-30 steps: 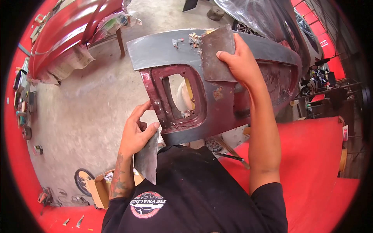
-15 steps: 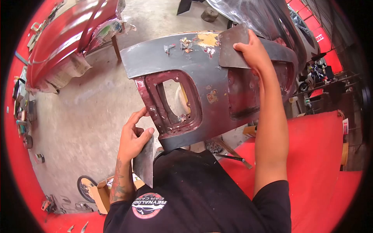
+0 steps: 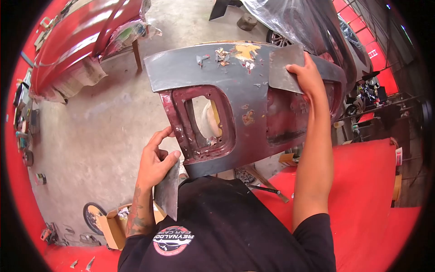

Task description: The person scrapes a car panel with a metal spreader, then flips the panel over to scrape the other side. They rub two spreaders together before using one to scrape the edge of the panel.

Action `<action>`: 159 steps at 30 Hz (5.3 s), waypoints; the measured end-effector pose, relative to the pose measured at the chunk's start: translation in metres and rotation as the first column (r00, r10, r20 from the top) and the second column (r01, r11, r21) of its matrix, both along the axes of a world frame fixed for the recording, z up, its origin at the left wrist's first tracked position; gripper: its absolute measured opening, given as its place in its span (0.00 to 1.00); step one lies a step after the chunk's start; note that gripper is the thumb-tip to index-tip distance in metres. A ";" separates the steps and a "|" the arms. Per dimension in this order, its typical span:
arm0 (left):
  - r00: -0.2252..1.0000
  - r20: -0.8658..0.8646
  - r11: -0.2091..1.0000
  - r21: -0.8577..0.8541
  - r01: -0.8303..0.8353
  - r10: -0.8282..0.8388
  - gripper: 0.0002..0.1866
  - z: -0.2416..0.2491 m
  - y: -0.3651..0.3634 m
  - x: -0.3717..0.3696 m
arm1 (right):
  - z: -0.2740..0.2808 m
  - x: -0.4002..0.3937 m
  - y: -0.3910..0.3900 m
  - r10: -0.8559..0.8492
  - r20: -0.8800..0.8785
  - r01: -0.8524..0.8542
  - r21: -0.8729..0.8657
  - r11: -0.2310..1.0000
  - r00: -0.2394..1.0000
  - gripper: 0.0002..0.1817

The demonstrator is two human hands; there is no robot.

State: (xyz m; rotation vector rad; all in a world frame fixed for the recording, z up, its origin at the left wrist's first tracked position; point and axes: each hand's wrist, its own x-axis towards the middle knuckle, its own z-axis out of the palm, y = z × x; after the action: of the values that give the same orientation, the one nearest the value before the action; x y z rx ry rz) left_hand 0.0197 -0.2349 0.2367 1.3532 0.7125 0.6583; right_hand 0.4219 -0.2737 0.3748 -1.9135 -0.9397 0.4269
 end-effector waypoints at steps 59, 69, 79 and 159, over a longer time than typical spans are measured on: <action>0.997 -0.075 0.998 0.064 -0.001 0.006 0.34 0.006 -0.001 -0.001 | 0.007 -0.021 0.004 0.099 -0.189 -0.087 0.070 0.994 0.977 0.31; 0.998 -0.065 0.998 0.061 -0.006 0.010 0.35 0.007 -0.002 0.001 | -0.006 -0.030 0.021 0.123 -0.072 -0.120 0.050 0.992 0.990 0.28; 0.997 -0.076 0.998 0.071 0.003 0.002 0.36 0.010 -0.003 0.002 | 0.001 -0.033 0.022 0.160 -0.156 -0.157 0.034 0.987 0.975 0.32; 0.989 -0.145 0.989 0.149 0.014 0.007 0.35 0.011 0.000 0.004 | -0.001 0.028 0.070 0.152 0.125 -0.131 -0.165 0.978 0.980 0.28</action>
State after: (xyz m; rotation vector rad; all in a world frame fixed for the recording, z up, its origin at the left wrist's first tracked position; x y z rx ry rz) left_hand 0.0235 -0.2349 0.2480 1.5520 0.7891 0.6248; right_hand 0.4495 -0.2037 0.3735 -2.0446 -1.1679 0.4694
